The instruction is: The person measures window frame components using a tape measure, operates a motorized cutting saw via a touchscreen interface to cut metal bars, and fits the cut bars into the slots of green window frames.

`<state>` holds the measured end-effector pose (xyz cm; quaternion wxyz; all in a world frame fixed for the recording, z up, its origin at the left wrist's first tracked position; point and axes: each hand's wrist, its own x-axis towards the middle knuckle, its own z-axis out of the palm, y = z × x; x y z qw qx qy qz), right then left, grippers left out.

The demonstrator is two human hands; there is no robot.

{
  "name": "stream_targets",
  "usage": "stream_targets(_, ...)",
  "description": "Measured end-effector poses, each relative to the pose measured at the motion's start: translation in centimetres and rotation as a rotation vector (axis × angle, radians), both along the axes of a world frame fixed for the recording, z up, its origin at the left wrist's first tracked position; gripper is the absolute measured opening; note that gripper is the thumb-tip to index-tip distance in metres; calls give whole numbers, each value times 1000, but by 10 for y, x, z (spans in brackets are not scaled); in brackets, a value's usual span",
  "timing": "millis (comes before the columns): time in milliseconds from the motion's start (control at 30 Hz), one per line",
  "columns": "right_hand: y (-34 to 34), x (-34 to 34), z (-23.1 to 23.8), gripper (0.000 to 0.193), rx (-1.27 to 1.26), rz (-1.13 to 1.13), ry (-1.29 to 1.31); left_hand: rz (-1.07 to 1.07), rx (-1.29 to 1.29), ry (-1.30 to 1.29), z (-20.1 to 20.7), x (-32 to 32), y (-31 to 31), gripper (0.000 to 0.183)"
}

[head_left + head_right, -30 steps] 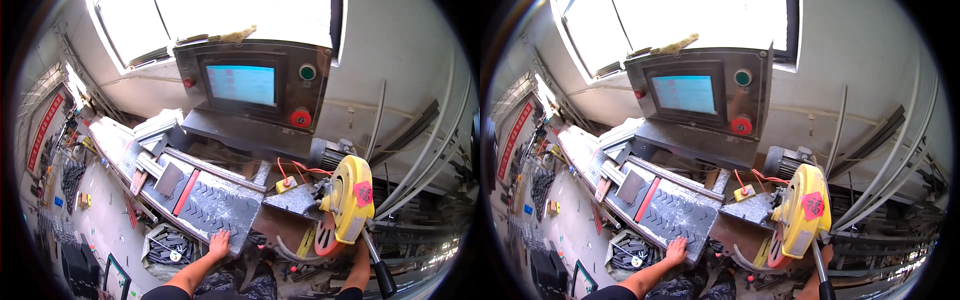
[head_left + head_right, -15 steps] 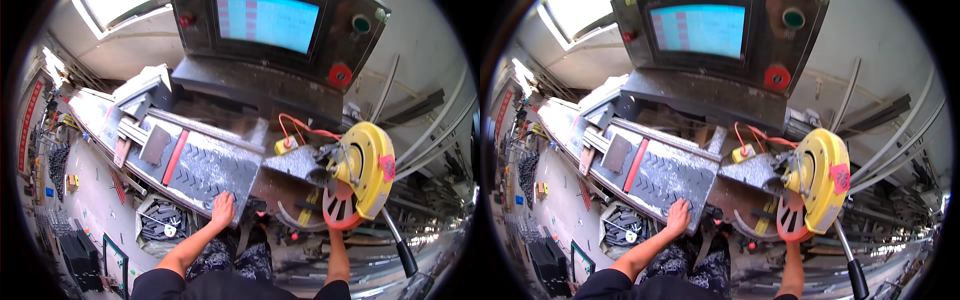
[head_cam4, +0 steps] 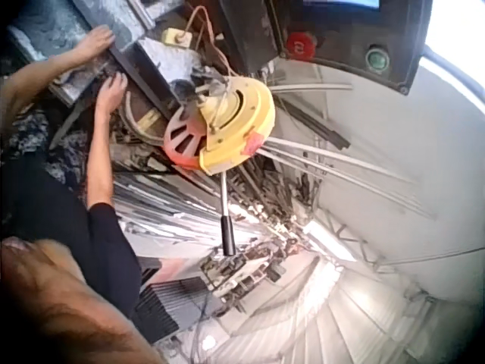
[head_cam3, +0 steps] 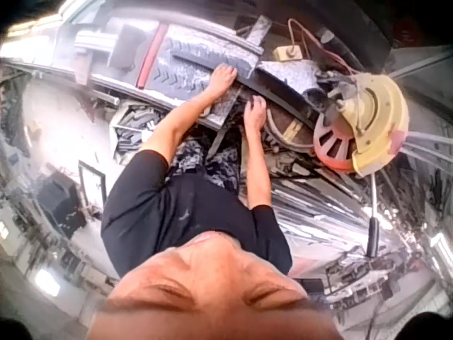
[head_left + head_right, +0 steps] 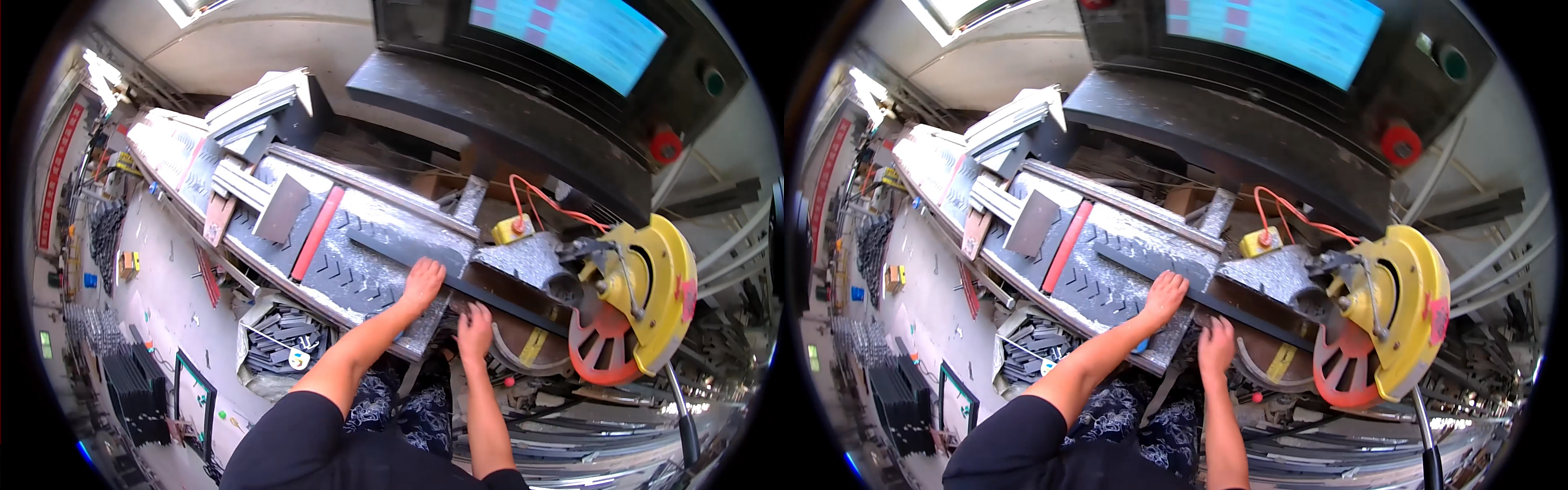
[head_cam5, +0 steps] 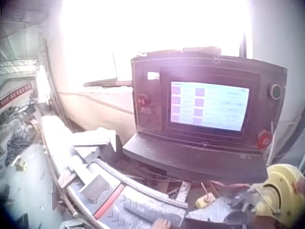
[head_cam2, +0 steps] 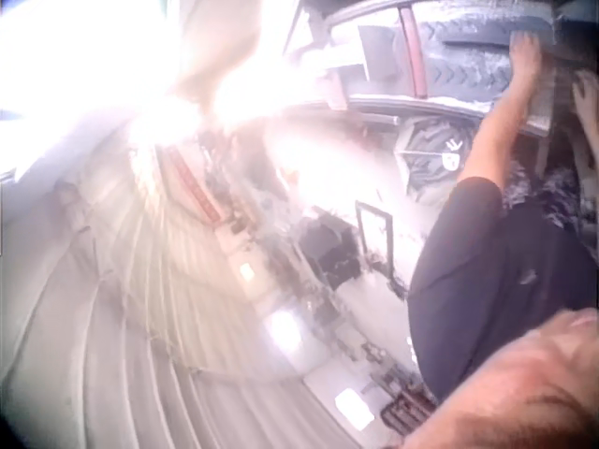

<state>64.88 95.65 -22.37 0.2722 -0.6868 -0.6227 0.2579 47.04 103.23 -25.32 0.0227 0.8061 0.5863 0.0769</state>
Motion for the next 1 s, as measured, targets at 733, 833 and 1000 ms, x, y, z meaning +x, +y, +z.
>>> stream_targets(733, 98, 89, -54, 33, -520, -804, 911, -21, -56, 110, -12, -172, 90, 3)
stream_targets(833, 104, 102, -53, 35, -544, -925, 951, -27, -163, 89, 7, -109, 89, 30)
stream_targets(1000, 107, 89, -45, 42, -589, -917, 919, -253, -57, -136, 18, 18, 62, 45)
